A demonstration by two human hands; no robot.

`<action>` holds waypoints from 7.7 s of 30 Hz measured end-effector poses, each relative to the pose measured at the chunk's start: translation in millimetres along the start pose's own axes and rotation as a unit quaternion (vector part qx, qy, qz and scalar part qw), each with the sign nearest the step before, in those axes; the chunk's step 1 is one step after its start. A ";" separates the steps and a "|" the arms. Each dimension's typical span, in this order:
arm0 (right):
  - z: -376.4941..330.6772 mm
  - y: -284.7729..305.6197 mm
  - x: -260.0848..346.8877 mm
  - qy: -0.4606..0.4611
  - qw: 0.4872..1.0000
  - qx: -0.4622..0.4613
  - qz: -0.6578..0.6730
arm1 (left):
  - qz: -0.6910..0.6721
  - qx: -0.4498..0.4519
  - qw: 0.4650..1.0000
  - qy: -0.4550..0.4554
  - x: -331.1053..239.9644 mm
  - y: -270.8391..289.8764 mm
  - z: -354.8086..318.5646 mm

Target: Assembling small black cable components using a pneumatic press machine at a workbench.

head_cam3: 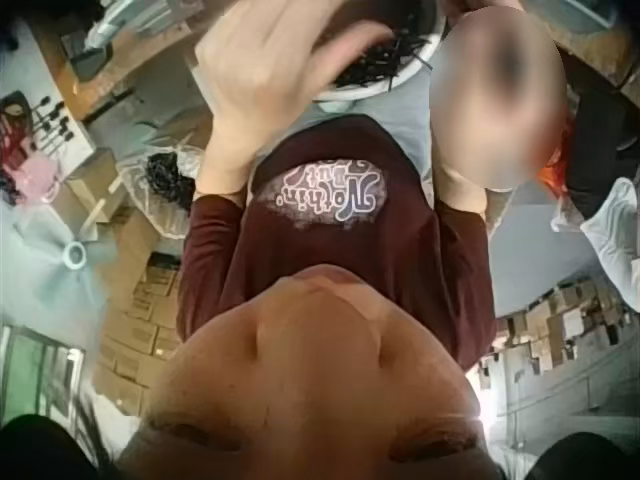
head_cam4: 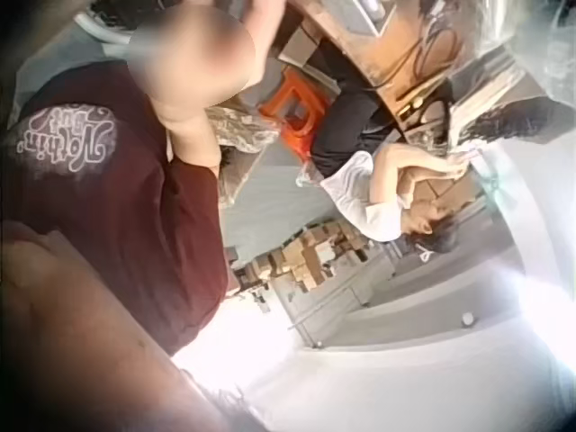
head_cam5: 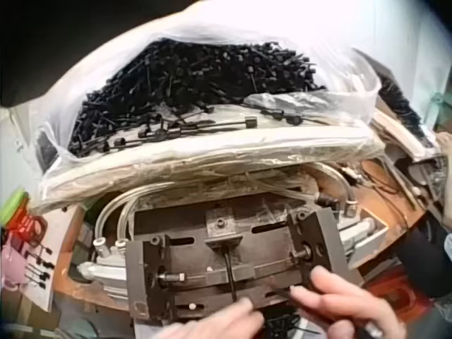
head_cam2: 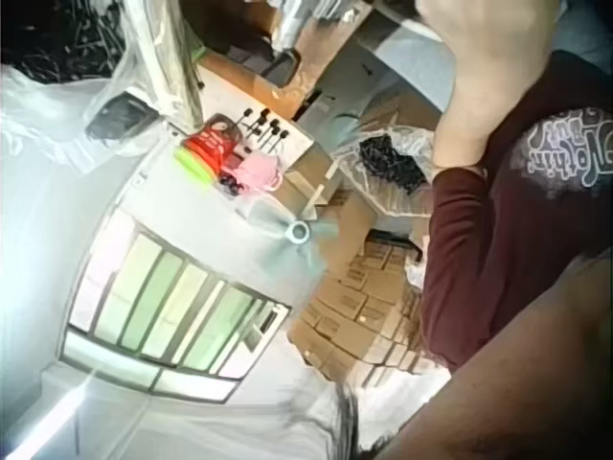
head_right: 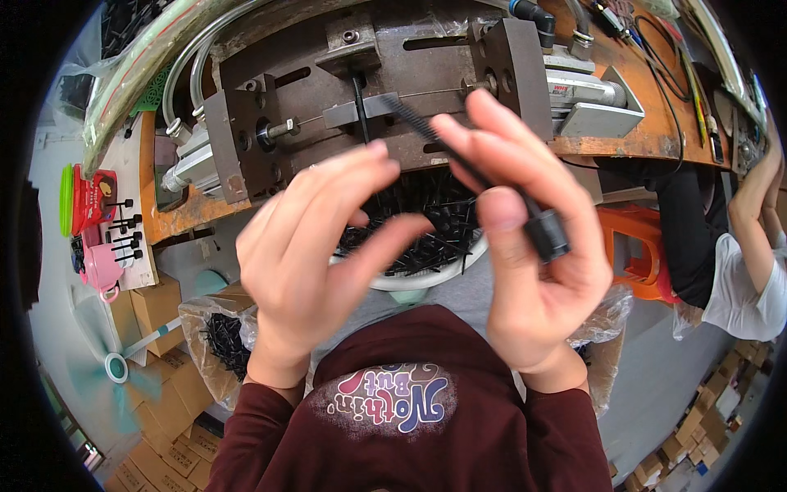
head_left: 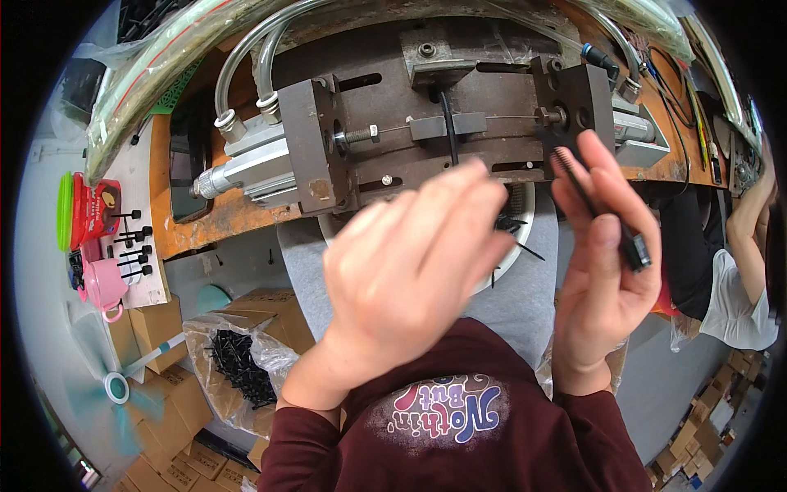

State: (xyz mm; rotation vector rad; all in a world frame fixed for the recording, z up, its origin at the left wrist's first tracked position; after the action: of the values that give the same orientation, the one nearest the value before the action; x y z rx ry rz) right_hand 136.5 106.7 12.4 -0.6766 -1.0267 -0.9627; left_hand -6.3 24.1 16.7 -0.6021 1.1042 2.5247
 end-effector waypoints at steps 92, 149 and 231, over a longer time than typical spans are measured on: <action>-35.2 41.0 -46.3 -0.440 0.858 0.073 0.254 | -0.309 0.141 0.935 0.099 -9.2 -1.3 -70.4; -25.4 6.9 -10.5 -0.225 0.960 0.042 0.161 | -0.239 0.114 0.964 0.001 -20.7 23.1 -52.9; 68.1 -11.1 33.0 0.364 0.874 0.196 -0.257 | -0.340 0.009 0.921 0.189 11.1 48.8 -6.4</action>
State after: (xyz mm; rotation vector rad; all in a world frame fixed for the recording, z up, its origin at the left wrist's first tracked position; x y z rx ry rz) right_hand 106.2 147.7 69.5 0.3284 -0.6794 -1.2787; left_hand -35.9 -11.1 37.3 -1.2552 0.8240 1.8316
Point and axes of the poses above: each hand's wrist, its own z-axis towards the middle knuckle, its own y-axis out of the back of the hand, x = y × z, the point moved 3 cm from there along z, towards the middle knuckle, and after that the axes turned 5 degrees about -x, right-handed, at the moved point
